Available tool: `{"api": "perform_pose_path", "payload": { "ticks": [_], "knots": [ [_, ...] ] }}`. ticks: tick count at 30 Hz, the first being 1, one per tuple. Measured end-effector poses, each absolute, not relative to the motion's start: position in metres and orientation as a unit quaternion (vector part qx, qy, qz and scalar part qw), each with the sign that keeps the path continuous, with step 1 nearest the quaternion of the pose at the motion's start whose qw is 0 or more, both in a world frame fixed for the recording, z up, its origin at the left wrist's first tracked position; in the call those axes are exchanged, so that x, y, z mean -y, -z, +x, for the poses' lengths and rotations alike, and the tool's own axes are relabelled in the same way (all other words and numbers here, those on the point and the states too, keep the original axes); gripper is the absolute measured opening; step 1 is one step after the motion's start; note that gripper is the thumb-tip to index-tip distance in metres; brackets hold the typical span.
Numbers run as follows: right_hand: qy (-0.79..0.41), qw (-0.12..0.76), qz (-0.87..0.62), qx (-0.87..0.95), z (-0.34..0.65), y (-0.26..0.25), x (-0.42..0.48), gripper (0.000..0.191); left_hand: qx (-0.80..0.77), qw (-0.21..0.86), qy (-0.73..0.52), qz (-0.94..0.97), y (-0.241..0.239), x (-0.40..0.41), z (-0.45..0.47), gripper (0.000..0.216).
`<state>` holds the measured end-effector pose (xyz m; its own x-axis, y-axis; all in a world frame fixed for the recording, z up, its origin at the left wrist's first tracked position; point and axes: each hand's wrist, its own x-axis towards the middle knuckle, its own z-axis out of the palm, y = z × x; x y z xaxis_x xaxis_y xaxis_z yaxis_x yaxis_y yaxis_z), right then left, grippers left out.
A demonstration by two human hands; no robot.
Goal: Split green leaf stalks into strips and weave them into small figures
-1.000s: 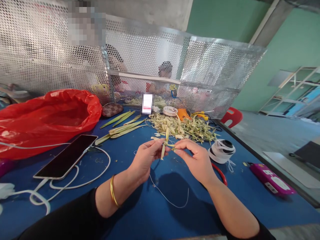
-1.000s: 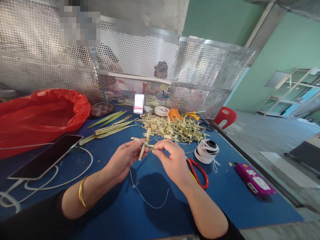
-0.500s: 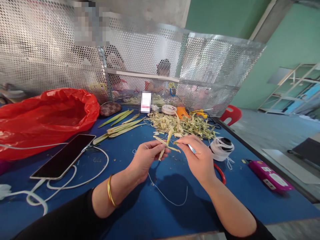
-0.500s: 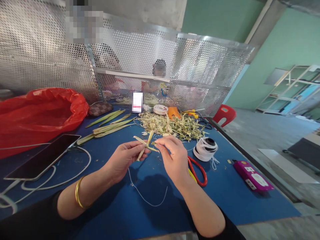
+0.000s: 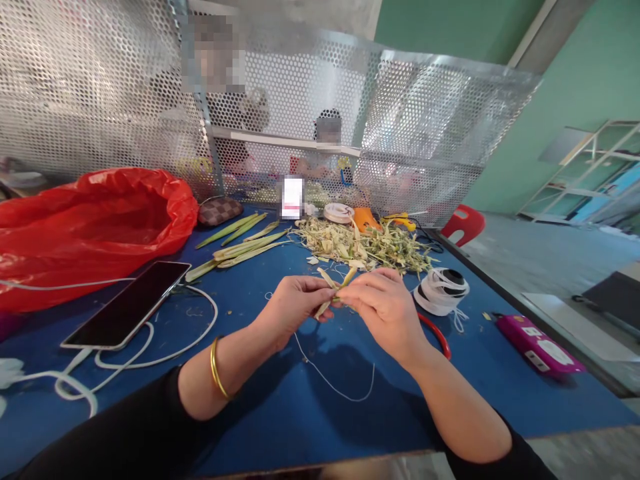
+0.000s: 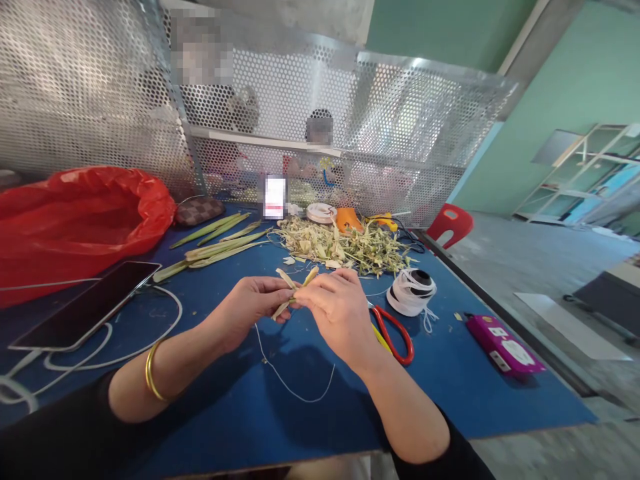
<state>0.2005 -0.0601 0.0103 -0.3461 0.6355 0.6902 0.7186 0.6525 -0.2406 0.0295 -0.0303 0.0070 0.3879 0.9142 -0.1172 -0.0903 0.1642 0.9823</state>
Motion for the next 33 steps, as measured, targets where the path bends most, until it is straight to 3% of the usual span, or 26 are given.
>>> {"api": "perform_pose_path", "payload": {
  "ticks": [20,33],
  "knots": [
    [-0.062,0.387,-0.523,0.757,0.1987,-0.008,0.0635,0.01,-0.39,0.646,-0.337,0.564,-0.0132,0.0326,0.0305,0.015],
    [-0.045,0.385,-0.513,0.766,0.1979,-0.0066,0.062,0.01,-0.393,0.668,-0.334,0.537,-0.0076,0.0304,0.0281,0.014]
  ]
}}
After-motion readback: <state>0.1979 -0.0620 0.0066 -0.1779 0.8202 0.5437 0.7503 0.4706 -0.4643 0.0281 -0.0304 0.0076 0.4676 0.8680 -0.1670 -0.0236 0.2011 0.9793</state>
